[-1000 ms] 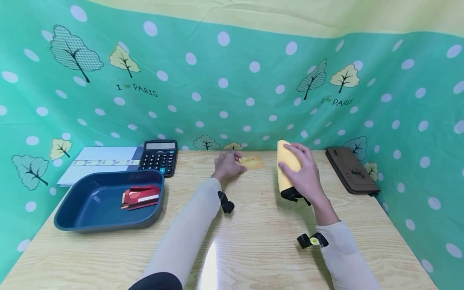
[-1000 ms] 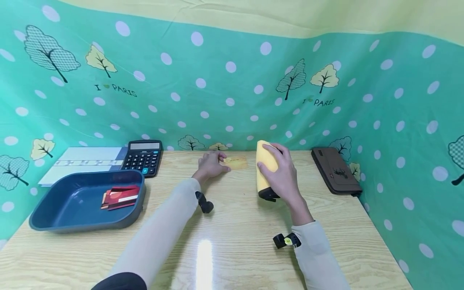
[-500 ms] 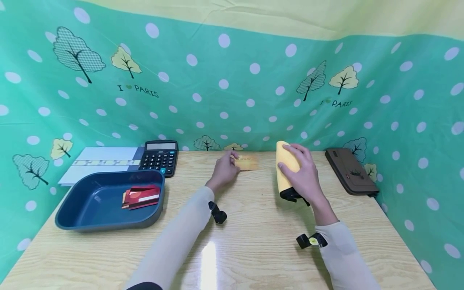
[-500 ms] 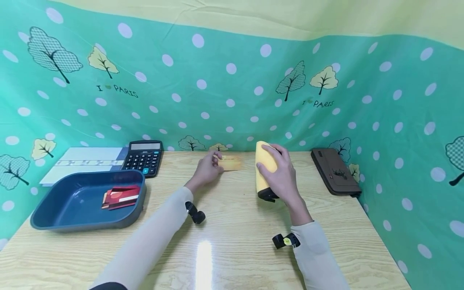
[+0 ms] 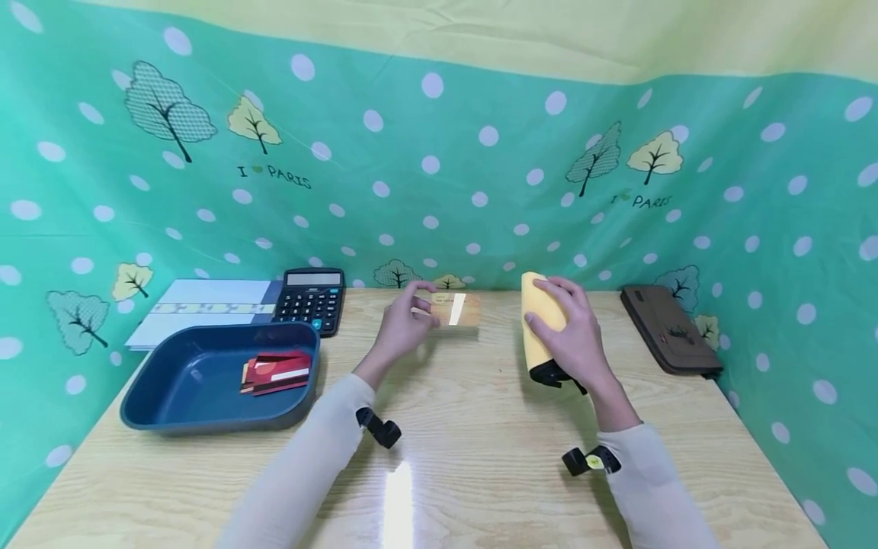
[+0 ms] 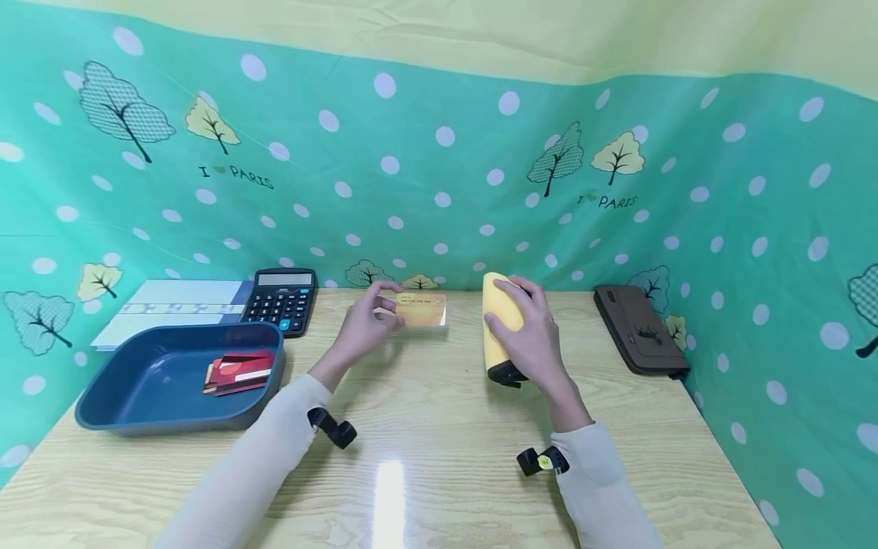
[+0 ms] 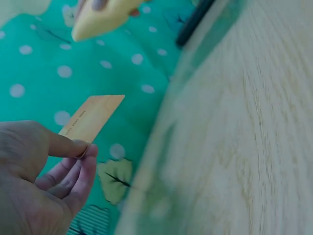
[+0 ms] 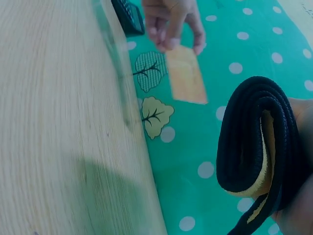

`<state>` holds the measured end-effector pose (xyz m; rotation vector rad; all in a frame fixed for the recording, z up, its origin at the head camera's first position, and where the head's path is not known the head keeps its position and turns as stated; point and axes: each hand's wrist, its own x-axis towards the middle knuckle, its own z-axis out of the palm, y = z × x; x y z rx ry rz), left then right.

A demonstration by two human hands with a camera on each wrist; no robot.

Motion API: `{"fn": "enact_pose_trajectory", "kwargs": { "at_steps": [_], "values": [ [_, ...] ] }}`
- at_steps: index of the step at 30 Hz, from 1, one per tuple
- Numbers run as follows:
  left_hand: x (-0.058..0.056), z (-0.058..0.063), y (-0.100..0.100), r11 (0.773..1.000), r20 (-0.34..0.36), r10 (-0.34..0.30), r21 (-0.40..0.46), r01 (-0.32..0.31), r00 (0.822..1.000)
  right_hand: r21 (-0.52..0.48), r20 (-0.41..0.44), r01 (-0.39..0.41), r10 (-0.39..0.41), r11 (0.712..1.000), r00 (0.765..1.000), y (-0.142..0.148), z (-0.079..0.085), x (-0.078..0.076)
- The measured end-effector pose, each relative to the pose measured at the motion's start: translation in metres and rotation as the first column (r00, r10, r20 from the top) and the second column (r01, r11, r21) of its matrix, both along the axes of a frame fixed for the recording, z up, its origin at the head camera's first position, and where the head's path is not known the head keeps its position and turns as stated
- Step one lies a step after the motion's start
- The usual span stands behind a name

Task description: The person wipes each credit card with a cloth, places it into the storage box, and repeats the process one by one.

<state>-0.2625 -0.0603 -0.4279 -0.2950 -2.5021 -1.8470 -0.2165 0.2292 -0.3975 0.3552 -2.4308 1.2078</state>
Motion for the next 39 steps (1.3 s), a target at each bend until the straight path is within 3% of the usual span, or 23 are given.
{"fn": "enact_pose_trajectory", "kwargs": {
  "at_steps": [8,13,16,24,33,39],
  "values": [
    [0.037,0.021,-0.016,0.993,-0.016,-0.033,0.113,0.035,0.999,0.021,-0.04,-0.043,0.043,0.999,0.998,-0.017,0.0,0.01],
    [0.063,0.024,-0.031,0.985,0.022,-0.034,0.171,0.029,0.999,0.041,-0.05,-0.086,0.088,0.995,0.995,-0.031,0.002,0.019],
    [0.072,0.024,-0.036,0.983,0.013,-0.036,0.18,0.033,0.999,0.045,-0.062,-0.1,0.103,0.994,0.993,-0.038,0.004,0.024],
    [0.077,0.029,-0.037,0.981,-0.029,-0.046,0.187,0.051,0.999,0.063,-0.097,-0.151,0.156,0.987,0.983,-0.053,0.006,0.036],
    [0.072,0.024,-0.039,0.984,-0.038,0.011,0.179,-0.004,0.999,0.065,-0.104,-0.176,0.182,0.982,0.978,-0.064,0.005,0.039],
    [0.068,0.021,-0.036,0.975,-0.026,-0.007,0.221,0.013,1.0,0.107,-0.112,-0.154,0.166,0.982,0.98,-0.069,0.0,0.036]
  ]
}}
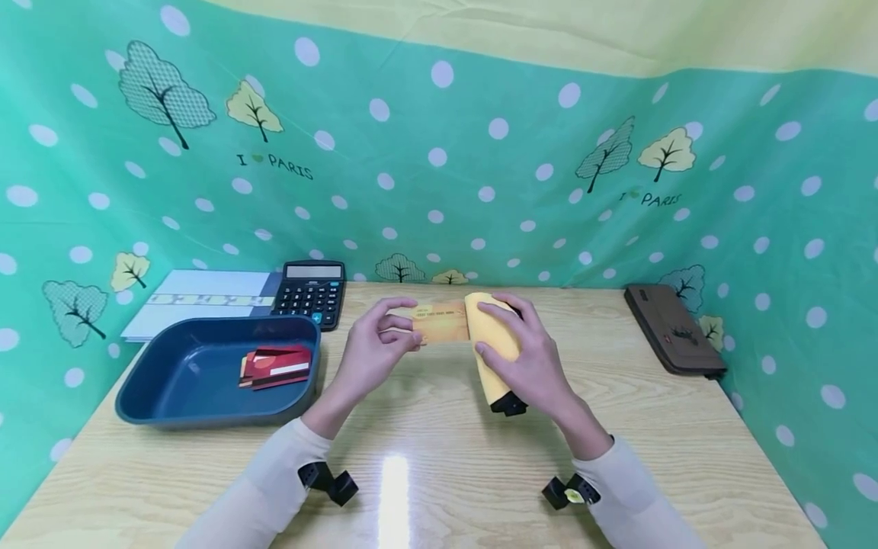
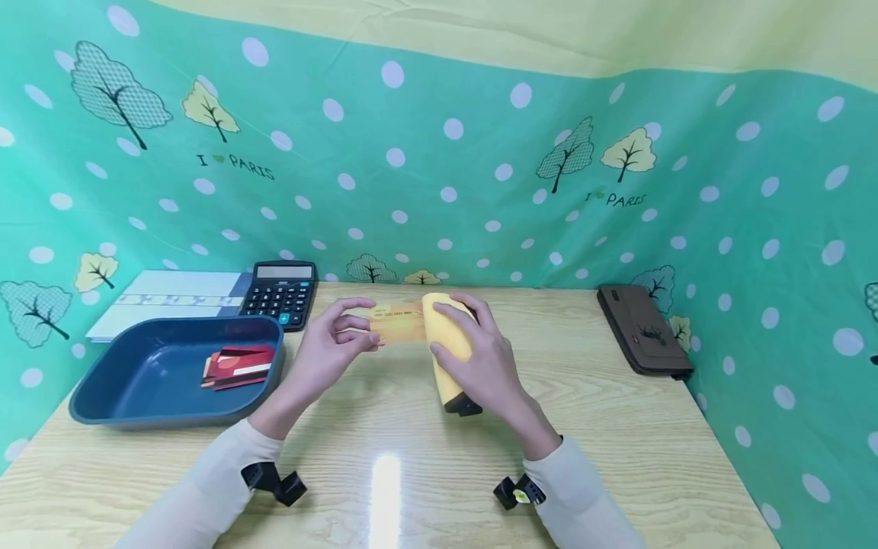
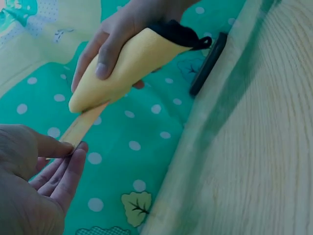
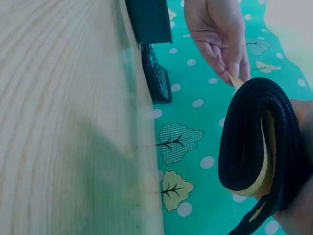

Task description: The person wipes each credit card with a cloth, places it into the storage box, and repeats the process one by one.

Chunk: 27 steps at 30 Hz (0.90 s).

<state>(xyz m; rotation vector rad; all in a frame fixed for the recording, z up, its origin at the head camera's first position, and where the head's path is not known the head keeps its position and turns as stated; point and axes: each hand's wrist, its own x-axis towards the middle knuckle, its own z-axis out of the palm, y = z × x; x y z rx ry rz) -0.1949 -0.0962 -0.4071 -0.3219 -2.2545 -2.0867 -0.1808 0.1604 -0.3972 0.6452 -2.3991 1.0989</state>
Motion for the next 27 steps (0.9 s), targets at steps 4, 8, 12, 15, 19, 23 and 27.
{"fn": "enact_pose_trajectory", "kwargs": {
  "at_steps": [4,8,12,15,19,23,27],
  "values": [
    [-0.002,-0.002,0.004,0.997,0.039,-0.04,0.068,0.037,0.998,0.016,-0.007,0.014,-0.013,1.0,1.0,0.0,-0.003,-0.002],
    [-0.003,-0.004,0.007,0.992,0.055,-0.062,0.114,0.056,0.997,0.022,-0.019,0.023,-0.023,0.999,1.0,0.0,-0.006,-0.003],
    [-0.003,-0.004,0.009,0.988,0.049,-0.079,0.133,0.072,0.996,0.026,-0.032,0.029,-0.028,0.999,0.999,-0.001,-0.007,-0.003],
    [-0.002,-0.005,0.01,0.987,0.047,-0.09,0.138,0.083,0.995,0.037,-0.032,0.029,-0.028,0.999,0.999,-0.003,-0.009,-0.002],
    [0.0,-0.006,0.011,0.987,0.045,-0.097,0.135,0.091,0.994,0.053,-0.004,0.018,-0.018,0.998,1.0,-0.007,-0.011,-0.001],
    [0.001,-0.006,0.013,0.988,0.04,-0.1,0.118,0.095,0.994,0.053,0.019,-0.008,0.007,0.999,1.0,-0.013,-0.013,0.002],
    [0.003,-0.008,0.015,0.99,0.032,-0.105,0.101,0.101,0.994,0.047,0.014,-0.04,0.04,0.998,0.999,-0.02,-0.014,0.006]
  ]
}}
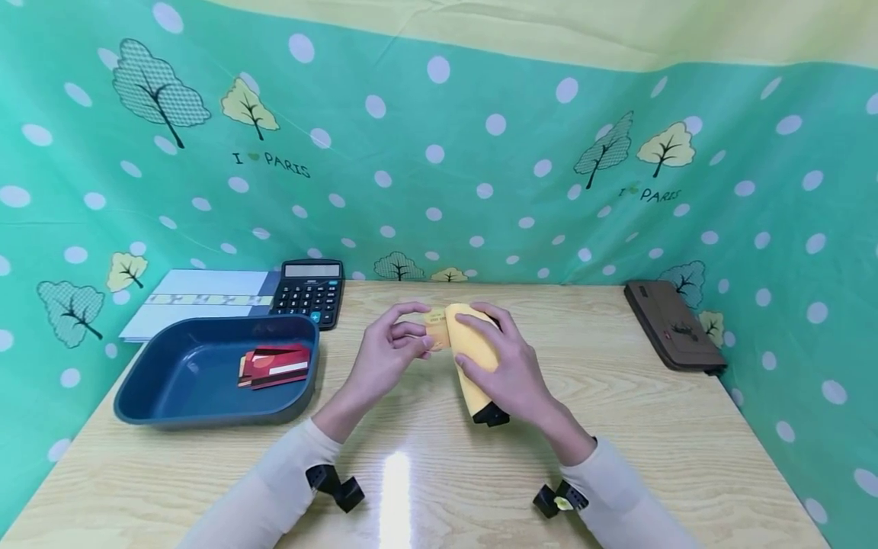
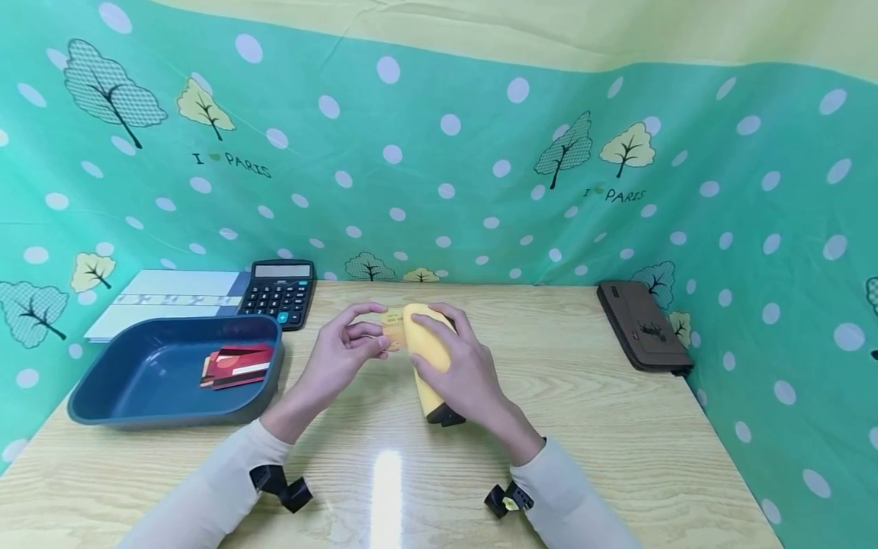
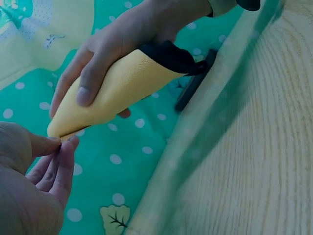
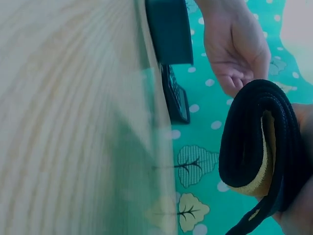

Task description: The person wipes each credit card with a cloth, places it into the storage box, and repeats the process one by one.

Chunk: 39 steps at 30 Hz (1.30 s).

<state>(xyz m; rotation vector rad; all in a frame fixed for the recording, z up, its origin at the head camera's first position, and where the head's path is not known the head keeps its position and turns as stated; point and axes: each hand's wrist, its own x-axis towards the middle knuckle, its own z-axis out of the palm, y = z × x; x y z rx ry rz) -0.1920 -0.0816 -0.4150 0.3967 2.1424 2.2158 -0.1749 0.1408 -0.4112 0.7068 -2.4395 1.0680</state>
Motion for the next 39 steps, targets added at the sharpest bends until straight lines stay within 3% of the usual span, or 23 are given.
{"fn": "enact_pose_trajectory", "kwargs": {
  "at_steps": [16,21,31,39],
  "values": [
    [0.006,-0.006,0.003,1.0,-0.027,0.007,-0.019,-0.008,1.0,0.048,-0.048,-0.025,0.027,0.999,0.998,-0.015,-0.007,0.009],
    [0.005,-0.002,-0.001,0.999,-0.039,0.012,-0.034,-0.013,0.999,0.062,-0.071,0.003,0.001,0.998,0.997,-0.01,-0.003,0.005],
    [0.003,0.01,-0.008,0.999,-0.035,0.017,-0.039,-0.019,0.999,-0.023,-0.082,0.071,-0.072,0.997,0.994,0.013,0.002,-0.009],
    [-0.002,0.013,-0.019,0.997,-0.019,0.038,-0.068,-0.039,0.999,-0.033,-0.037,0.113,-0.114,0.993,0.993,0.022,0.007,-0.014]
  ]
}}
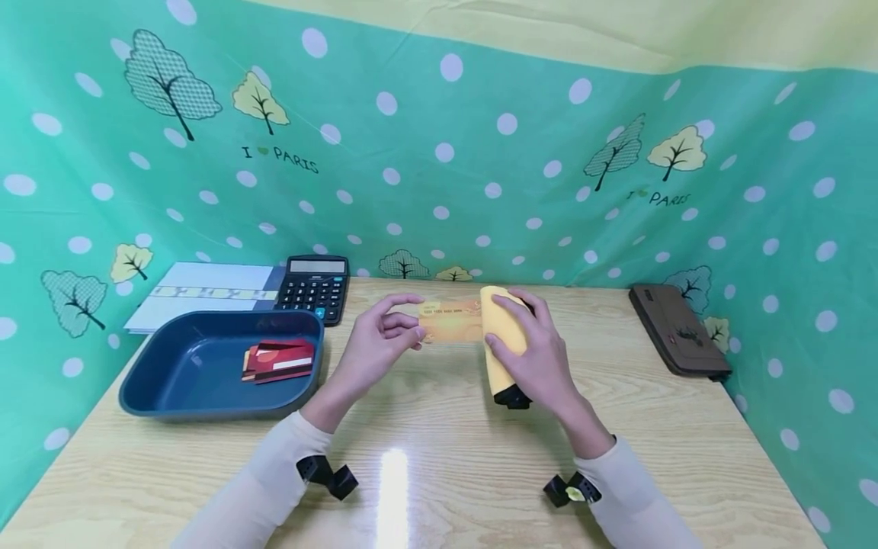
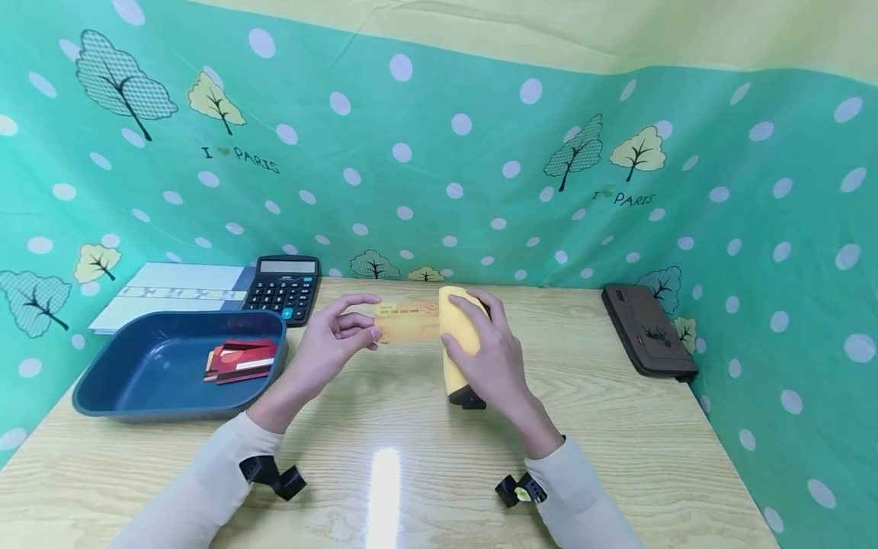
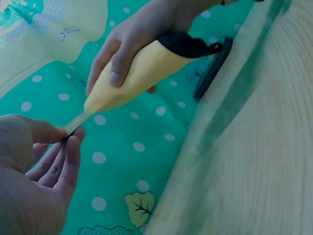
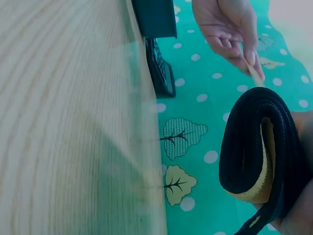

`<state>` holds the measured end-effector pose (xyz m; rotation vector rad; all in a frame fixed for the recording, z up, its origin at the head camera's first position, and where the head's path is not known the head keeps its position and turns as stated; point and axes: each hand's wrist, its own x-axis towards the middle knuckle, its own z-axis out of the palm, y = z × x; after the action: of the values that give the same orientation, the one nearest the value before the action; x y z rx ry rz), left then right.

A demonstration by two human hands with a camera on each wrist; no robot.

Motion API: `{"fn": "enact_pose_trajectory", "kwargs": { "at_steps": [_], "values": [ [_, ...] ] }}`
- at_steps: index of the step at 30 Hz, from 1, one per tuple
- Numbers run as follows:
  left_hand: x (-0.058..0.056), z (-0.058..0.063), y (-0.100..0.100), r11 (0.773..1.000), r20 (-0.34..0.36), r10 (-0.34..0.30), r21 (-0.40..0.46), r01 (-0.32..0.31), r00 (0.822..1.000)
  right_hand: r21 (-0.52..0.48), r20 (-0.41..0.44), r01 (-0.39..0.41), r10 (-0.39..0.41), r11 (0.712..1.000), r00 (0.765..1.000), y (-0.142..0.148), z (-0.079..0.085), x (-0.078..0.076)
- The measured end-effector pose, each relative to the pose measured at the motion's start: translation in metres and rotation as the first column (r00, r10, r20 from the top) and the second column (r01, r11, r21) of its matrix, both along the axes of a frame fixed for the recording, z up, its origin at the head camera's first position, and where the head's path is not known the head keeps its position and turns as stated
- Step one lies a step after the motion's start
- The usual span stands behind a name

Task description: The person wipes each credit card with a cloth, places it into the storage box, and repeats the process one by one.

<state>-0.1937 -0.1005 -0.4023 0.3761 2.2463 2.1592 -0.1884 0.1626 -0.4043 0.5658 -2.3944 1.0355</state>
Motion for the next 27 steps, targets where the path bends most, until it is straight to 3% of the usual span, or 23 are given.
{"fn": "enact_pose_trajectory", "kwargs": {
  "at_steps": [7,15,27],
  "values": [
    [-0.0009,0.0054,-0.0066,0.999,0.001,0.031,0.031,-0.031,1.0,-0.007,0.023,0.024,-0.024,1.0,0.999,0.0059,0.0026,-0.0033],
    [-0.0002,0.0063,-0.0041,0.998,0.02,0.067,-0.01,-0.067,0.998,-0.015,0.038,0.024,-0.024,1.0,0.999,0.0085,0.0047,-0.0032],
    [-0.0004,0.0048,-0.0049,0.999,0.006,0.044,0.032,-0.044,0.999,-0.013,0.059,0.021,-0.021,1.0,0.998,0.0096,0.0057,-0.0027]
  ]
}}
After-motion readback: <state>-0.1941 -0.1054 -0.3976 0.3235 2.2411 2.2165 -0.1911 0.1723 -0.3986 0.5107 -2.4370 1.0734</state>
